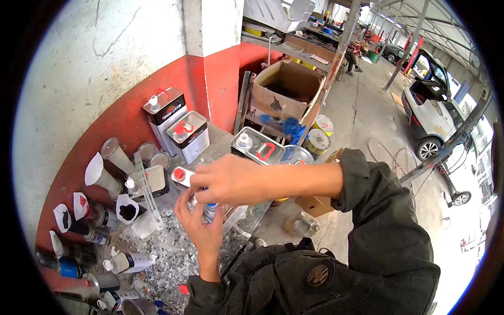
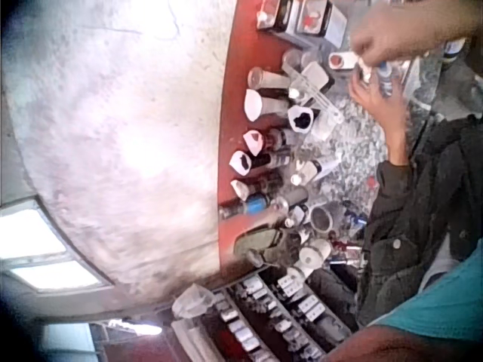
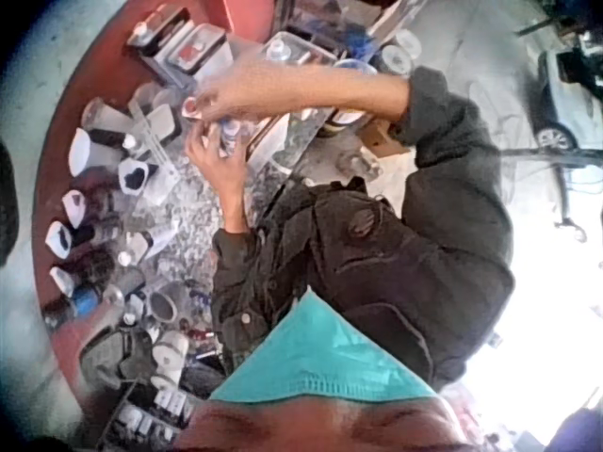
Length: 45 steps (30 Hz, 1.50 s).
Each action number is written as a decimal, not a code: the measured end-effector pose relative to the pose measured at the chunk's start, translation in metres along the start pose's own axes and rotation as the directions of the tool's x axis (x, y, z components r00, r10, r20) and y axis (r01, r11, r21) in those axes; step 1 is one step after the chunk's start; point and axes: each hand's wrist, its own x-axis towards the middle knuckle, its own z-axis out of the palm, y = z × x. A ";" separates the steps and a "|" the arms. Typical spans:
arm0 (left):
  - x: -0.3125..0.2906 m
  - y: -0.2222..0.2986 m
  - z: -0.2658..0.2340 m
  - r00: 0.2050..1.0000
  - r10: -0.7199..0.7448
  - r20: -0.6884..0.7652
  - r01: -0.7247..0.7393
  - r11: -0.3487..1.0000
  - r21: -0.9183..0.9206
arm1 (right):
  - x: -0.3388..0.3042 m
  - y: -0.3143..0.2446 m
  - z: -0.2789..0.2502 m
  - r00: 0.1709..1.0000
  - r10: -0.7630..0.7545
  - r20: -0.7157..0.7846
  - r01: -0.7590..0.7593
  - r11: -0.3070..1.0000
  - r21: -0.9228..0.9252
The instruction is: The person mixes a dark liquid in a metal bucket using a stick, then pours it into a spray gun. They add a dark powder from a paper cone and stir again. Finally, they open a rectangular metal can and pour a clear liquid into a small glass jar.
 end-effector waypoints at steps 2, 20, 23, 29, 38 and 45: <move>-0.001 -0.003 -0.004 1.000 -0.020 -0.004 0.020 1.000 0.007 | 0.002 0.010 -0.016 0.991 0.067 -0.117 -0.069 0.998 -0.010; -0.003 0.007 -0.005 0.997 -0.052 -0.050 0.055 0.997 0.052 | -0.090 0.133 0.016 0.754 0.644 -0.131 -0.640 0.765 0.077; -0.007 0.001 -0.009 0.996 -0.058 -0.073 0.063 0.996 0.070 | -0.050 0.063 0.015 0.940 0.340 -0.006 -0.312 0.867 0.388; -0.005 0.003 -0.002 0.997 -0.057 -0.057 0.058 0.998 0.014 | -0.028 0.004 0.018 0.980 0.086 0.182 -0.121 0.974 0.190; -0.001 -0.001 0.006 0.999 -0.040 -0.032 0.038 0.998 -0.056 | -0.008 0.008 0.028 0.880 0.298 0.370 -0.415 0.861 0.295; -0.004 -0.005 0.004 0.999 -0.023 -0.031 0.021 0.998 -0.059 | -0.015 -0.024 0.028 0.870 0.451 0.200 -0.485 0.856 0.179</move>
